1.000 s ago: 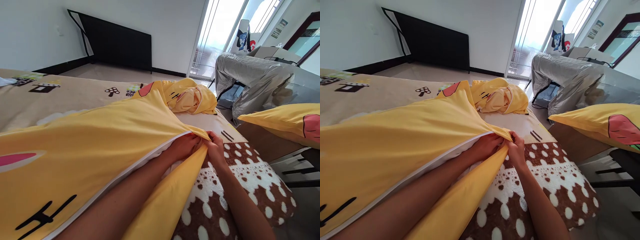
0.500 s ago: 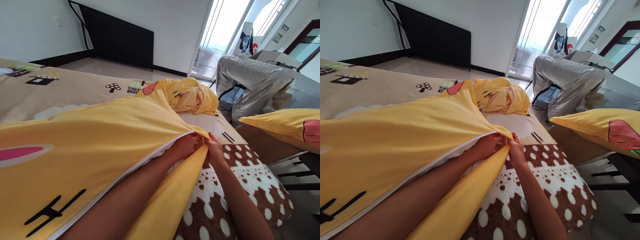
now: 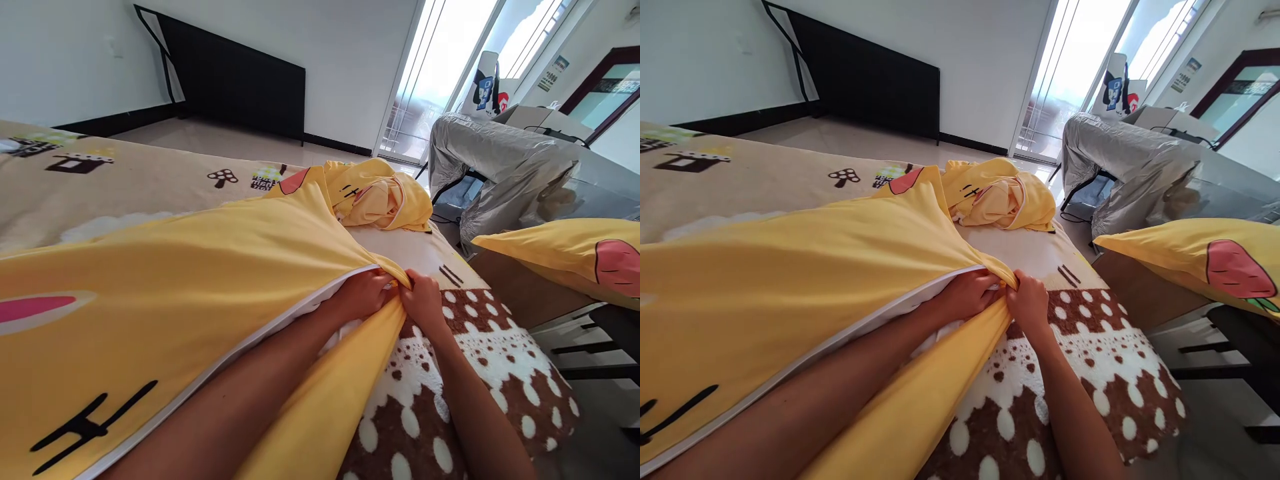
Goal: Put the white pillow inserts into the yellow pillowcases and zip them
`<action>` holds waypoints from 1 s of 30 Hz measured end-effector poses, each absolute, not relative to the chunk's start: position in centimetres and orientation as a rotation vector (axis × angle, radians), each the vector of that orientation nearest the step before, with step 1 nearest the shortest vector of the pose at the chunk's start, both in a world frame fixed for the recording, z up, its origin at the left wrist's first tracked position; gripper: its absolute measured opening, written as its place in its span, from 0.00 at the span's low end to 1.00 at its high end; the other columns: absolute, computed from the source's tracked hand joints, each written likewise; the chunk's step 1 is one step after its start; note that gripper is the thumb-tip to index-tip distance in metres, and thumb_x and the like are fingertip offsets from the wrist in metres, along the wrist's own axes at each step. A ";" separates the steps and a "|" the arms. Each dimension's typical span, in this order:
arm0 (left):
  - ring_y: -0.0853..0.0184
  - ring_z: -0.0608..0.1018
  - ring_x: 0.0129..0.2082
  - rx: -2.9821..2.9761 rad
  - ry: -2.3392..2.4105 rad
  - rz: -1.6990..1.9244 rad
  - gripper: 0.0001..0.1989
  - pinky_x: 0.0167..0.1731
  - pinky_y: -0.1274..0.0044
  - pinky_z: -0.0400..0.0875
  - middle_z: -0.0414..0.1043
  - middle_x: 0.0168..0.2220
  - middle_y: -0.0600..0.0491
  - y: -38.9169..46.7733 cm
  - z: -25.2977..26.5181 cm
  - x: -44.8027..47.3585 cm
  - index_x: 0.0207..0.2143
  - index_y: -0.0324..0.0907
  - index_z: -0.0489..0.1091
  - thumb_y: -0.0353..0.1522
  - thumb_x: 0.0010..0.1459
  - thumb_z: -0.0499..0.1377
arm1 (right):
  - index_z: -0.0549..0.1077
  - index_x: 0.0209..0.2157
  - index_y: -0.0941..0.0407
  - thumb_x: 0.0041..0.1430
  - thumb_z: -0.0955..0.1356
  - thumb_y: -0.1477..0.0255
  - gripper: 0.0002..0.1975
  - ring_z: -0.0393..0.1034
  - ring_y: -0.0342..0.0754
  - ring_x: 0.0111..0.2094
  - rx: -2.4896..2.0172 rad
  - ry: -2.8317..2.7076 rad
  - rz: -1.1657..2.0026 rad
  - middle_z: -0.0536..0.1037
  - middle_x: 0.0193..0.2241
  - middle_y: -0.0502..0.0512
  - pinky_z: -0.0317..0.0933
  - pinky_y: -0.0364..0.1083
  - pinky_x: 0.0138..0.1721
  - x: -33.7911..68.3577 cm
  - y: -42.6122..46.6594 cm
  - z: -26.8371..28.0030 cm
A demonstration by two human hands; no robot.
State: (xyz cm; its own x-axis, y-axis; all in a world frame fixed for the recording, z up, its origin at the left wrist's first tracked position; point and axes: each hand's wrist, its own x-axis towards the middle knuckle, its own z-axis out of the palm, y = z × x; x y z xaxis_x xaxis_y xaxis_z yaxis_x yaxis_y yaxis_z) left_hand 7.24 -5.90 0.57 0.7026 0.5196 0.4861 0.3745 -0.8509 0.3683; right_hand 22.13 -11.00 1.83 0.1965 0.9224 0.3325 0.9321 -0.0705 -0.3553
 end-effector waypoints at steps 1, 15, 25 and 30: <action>0.61 0.76 0.42 2.689 0.687 0.837 0.12 0.45 0.71 0.69 0.76 0.41 0.47 -5.9 0.6 7.2 0.39 0.39 0.73 0.30 0.60 0.51 | 0.71 0.26 0.56 0.50 0.61 0.75 0.07 0.63 0.46 0.25 -1.986 -1.735 -0.041 0.74 0.23 0.55 0.48 0.43 0.27 22.1 -11.0 1.8; 0.61 0.75 0.45 2.454 0.798 0.896 0.15 0.48 0.69 0.67 0.75 0.43 0.47 -5.5 0.3 7.7 0.42 0.40 0.72 0.33 0.62 0.46 | 0.73 0.29 0.56 0.50 0.61 0.74 0.09 0.66 0.46 0.26 -1.795 -1.668 0.243 0.76 0.24 0.52 0.53 0.42 0.29 22.1 -10.9 2.2; 0.62 0.74 0.46 2.114 0.678 0.937 0.14 0.52 0.71 0.65 0.75 0.44 0.47 -5.7 0.8 7.6 0.43 0.39 0.73 0.29 0.58 0.50 | 0.71 0.27 0.56 0.51 0.61 0.74 0.08 0.66 0.46 0.26 -1.804 -1.718 0.224 0.75 0.23 0.52 0.51 0.42 0.28 22.3 -11.0 2.2; 0.63 0.75 0.46 1.977 0.707 0.911 0.13 0.52 0.71 0.66 0.76 0.45 0.48 -4.9 -0.2 8.0 0.43 0.38 0.72 0.31 0.58 0.53 | 0.73 0.29 0.56 0.51 0.61 0.74 0.10 0.66 0.45 0.26 -1.770 -1.682 0.230 0.76 0.23 0.52 0.52 0.42 0.29 22.2 -11.0 2.2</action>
